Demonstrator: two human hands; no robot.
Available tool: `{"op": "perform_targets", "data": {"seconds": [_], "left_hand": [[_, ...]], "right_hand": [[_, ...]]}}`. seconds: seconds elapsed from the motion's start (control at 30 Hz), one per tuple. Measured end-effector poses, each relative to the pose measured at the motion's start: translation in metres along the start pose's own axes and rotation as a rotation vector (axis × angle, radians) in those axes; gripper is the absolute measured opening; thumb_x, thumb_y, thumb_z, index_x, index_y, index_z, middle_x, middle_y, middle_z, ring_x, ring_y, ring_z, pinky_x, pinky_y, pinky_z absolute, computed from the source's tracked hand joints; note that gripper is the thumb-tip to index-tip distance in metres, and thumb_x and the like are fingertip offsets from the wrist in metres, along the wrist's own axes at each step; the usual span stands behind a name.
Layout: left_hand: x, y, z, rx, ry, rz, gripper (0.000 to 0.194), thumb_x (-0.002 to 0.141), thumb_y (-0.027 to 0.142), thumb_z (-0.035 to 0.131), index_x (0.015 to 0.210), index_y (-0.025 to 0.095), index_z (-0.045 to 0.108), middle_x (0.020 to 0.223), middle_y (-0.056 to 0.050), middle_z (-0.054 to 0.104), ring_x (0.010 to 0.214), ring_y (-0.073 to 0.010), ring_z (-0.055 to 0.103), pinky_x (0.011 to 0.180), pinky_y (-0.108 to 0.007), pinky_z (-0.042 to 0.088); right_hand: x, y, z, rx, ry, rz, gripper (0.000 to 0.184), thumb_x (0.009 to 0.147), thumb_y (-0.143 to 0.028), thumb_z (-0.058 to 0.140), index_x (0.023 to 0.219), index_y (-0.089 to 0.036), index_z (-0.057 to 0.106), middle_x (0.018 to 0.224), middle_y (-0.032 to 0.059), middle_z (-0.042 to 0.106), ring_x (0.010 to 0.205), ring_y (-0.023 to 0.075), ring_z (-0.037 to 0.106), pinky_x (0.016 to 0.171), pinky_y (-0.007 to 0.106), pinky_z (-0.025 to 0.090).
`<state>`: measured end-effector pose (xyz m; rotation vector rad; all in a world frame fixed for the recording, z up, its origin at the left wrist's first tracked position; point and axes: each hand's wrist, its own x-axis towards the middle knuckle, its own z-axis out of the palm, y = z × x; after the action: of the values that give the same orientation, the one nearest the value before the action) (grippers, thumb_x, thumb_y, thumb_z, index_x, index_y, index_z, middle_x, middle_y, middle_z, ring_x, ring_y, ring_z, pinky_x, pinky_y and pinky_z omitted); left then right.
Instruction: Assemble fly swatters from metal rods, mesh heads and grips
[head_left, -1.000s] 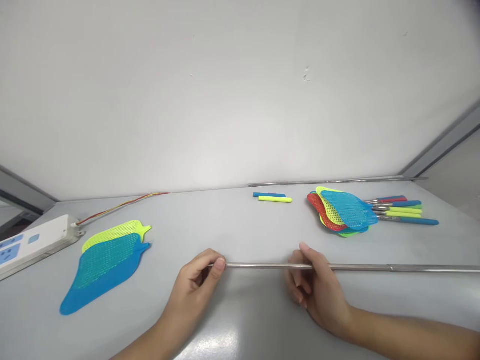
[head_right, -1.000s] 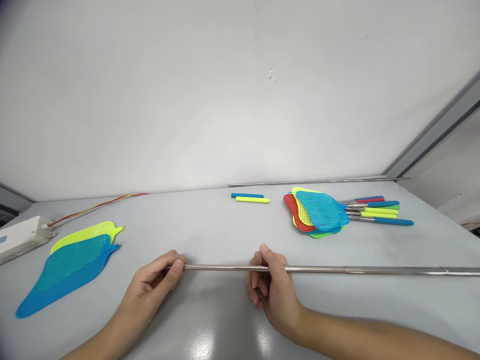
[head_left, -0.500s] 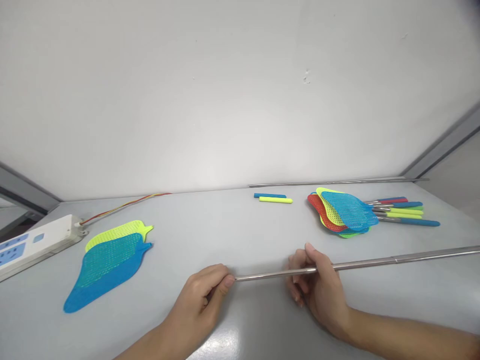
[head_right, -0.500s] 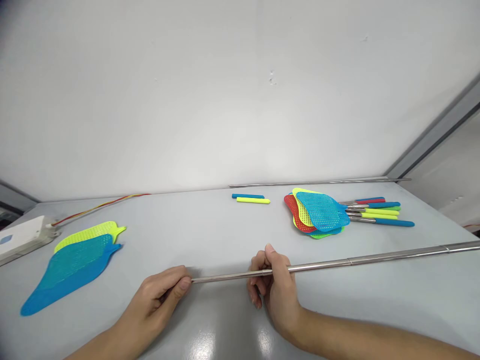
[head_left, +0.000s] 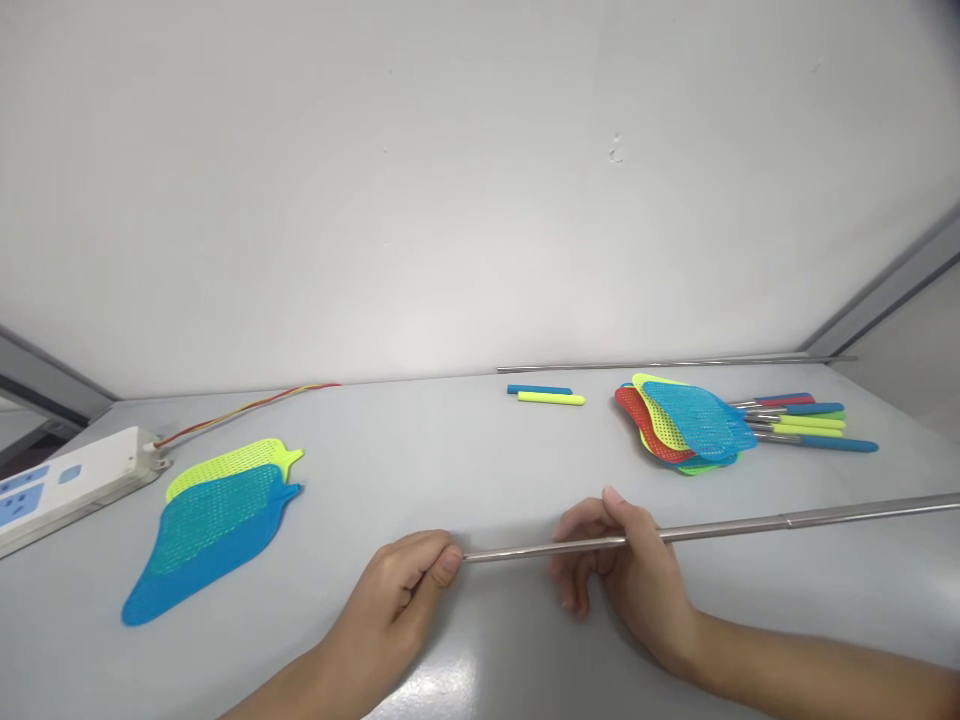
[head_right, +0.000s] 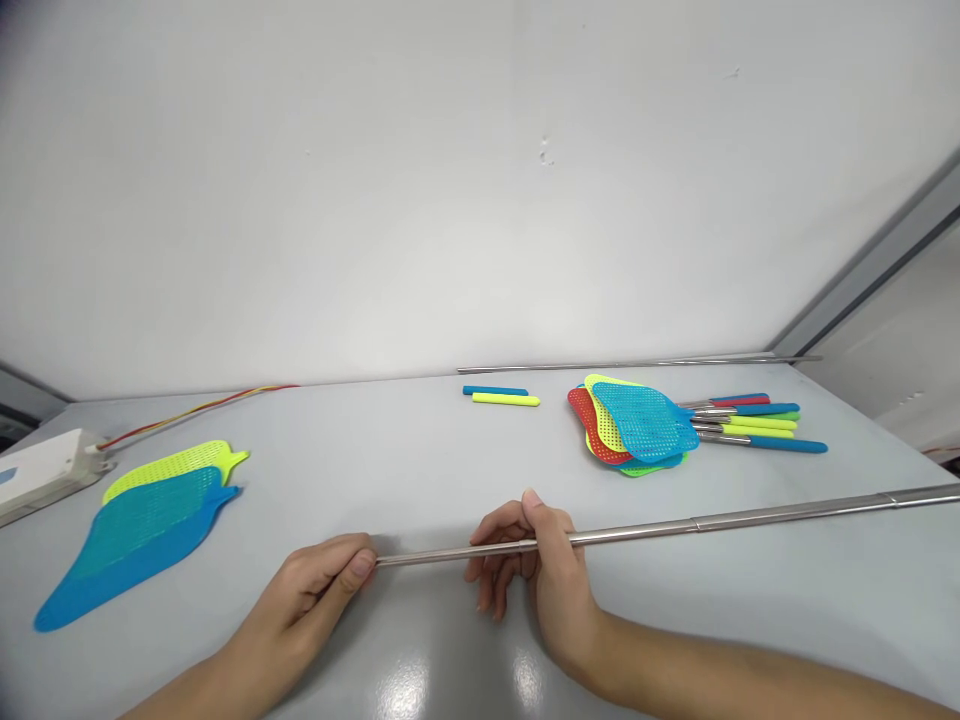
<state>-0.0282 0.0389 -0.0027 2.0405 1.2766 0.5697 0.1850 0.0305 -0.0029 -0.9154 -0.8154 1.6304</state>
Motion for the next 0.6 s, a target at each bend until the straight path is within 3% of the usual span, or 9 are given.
{"op": "perform_targets", "data": {"seconds": [0.6], "left_hand": [[0.0004, 0.0029, -0.0013, 0.007, -0.014, 0.02, 0.034, 0.088, 0.029, 0.026, 0.055, 0.019, 0.026, 0.052, 0.005, 0.031, 0.05, -0.01, 0.035, 0.049, -0.021, 0.03]], "right_hand": [[-0.0028, -0.0003, 0.0024, -0.031, -0.043, -0.004, 0.048, 0.083, -0.043, 0.032, 0.068, -0.01, 0.063, 0.047, 0.0077, 0.06, 0.036, 0.0153, 0.051, 0.037, 0.026, 0.039]]}}
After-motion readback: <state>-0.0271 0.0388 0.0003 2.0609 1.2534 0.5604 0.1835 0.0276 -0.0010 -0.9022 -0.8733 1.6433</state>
